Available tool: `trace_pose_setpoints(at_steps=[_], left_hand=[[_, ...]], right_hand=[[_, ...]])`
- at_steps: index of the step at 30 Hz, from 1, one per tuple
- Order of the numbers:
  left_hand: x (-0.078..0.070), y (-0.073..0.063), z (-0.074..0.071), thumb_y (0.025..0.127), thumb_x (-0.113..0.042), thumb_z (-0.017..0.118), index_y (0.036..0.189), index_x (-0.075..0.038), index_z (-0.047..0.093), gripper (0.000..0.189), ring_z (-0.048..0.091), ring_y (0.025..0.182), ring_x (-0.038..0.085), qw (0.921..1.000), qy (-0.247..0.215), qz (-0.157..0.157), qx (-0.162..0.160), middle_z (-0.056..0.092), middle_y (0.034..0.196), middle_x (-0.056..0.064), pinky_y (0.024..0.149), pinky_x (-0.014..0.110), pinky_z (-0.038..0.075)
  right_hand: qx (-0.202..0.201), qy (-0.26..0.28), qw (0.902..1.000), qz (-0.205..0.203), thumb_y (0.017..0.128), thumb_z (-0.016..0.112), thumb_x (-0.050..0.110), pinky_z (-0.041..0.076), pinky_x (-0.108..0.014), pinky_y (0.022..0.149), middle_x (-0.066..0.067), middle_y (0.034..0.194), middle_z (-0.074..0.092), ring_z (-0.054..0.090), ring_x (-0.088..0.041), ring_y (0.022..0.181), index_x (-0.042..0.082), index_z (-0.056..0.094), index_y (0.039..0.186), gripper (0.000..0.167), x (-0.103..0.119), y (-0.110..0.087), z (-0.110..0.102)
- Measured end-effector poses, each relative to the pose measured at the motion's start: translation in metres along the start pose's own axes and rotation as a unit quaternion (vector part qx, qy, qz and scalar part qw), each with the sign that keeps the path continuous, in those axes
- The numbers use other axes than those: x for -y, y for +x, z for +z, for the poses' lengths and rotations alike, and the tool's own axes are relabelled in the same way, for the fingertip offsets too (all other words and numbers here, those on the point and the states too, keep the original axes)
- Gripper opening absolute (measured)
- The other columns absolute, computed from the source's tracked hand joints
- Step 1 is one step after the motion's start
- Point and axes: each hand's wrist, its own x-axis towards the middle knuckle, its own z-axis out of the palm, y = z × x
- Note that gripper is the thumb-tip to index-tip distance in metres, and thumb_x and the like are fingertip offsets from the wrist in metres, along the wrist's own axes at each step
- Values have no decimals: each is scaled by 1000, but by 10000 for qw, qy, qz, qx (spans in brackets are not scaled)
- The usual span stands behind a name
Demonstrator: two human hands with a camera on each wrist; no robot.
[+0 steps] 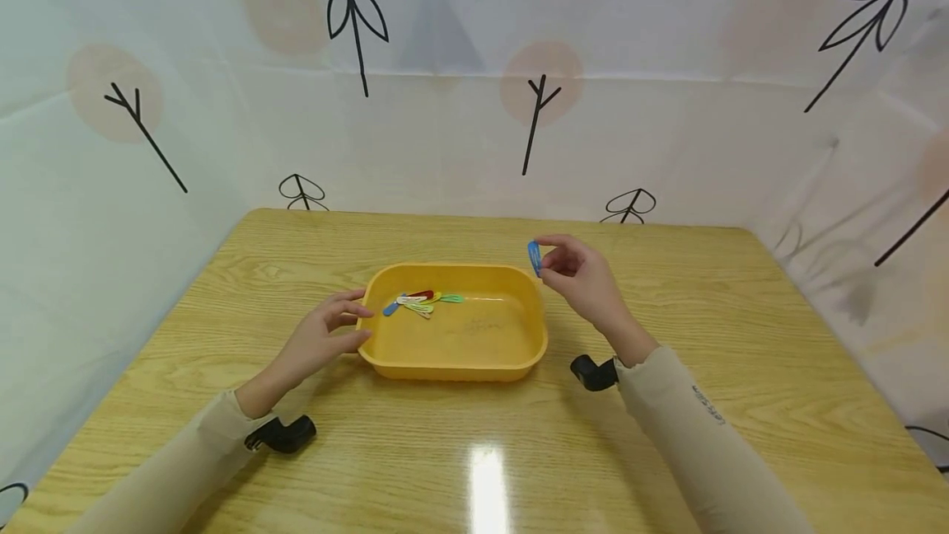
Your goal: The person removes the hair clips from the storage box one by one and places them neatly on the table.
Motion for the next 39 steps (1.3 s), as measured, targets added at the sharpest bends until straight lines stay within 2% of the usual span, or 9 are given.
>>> trace_pose_setpoints(at_steps=[4, 12, 21, 28, 35, 39], left_hand=[[-1, 0, 0, 82, -10, 70, 106, 4, 63, 28, 54, 108, 37, 10000, 2, 8, 2, 40, 140, 14, 85, 36, 52], [-3, -1, 0, 82, -9, 70, 106, 4, 63, 28, 54, 107, 34, 10000, 10, 1, -10, 40, 139, 13, 89, 39, 49], [-1, 0, 1, 82, -10, 71, 105, 3, 64, 27, 53, 108, 36, 10000, -19, -30, -6, 40, 140, 14, 91, 43, 47], [-2, -1, 0, 82, -10, 71, 105, 0, 65, 25, 54, 108, 34, 10000, 33, -91, -14, 40, 139, 12, 89, 40, 49], [-2, 0, 0, 82, -10, 71, 103, -3, 65, 23, 55, 107, 33, 9999, 48, -118, -31, 40, 140, 10, 86, 37, 51], [-2, 0, 0, 82, -10, 71, 102, -4, 66, 22, 55, 107, 33, 9999, 23, -121, -38, 40, 140, 10, 86, 36, 51]], right_hand=[[-36, -4, 9999, 98, 89, 61, 2, 53, -21, 63, -14, 91, 58, 59, -22, 76, 2, 55, 125, 36, -7, -3, -5], [-113, -168, 9994, 265, 91, 58, 4, 49, -19, 59, -14, 92, 56, 56, -19, 73, 2, 53, 127, 36, -23, -12, -14], [-106, -91, 9980, 615, 93, 56, 7, 53, -21, 71, -15, 97, 53, 59, -22, 82, -1, 49, 131, 39, -45, -18, -25], [-72, -240, 9952, 946, 94, 56, 10, 53, -25, 69, -17, 101, 53, 59, -16, 84, 1, 46, 135, 43, -58, -21, -34], [29, -304, 9920, 1229, 95, 54, 9, 53, -27, 70, -18, 101, 52, 59, -22, 86, -3, 43, 135, 43, -72, -22, -42], [162, -313, 9887, 1457, 95, 53, 8, 52, -25, 71, -20, 102, 51, 57, -18, 85, -5, 40, 136, 45, -79, -22, -45]])
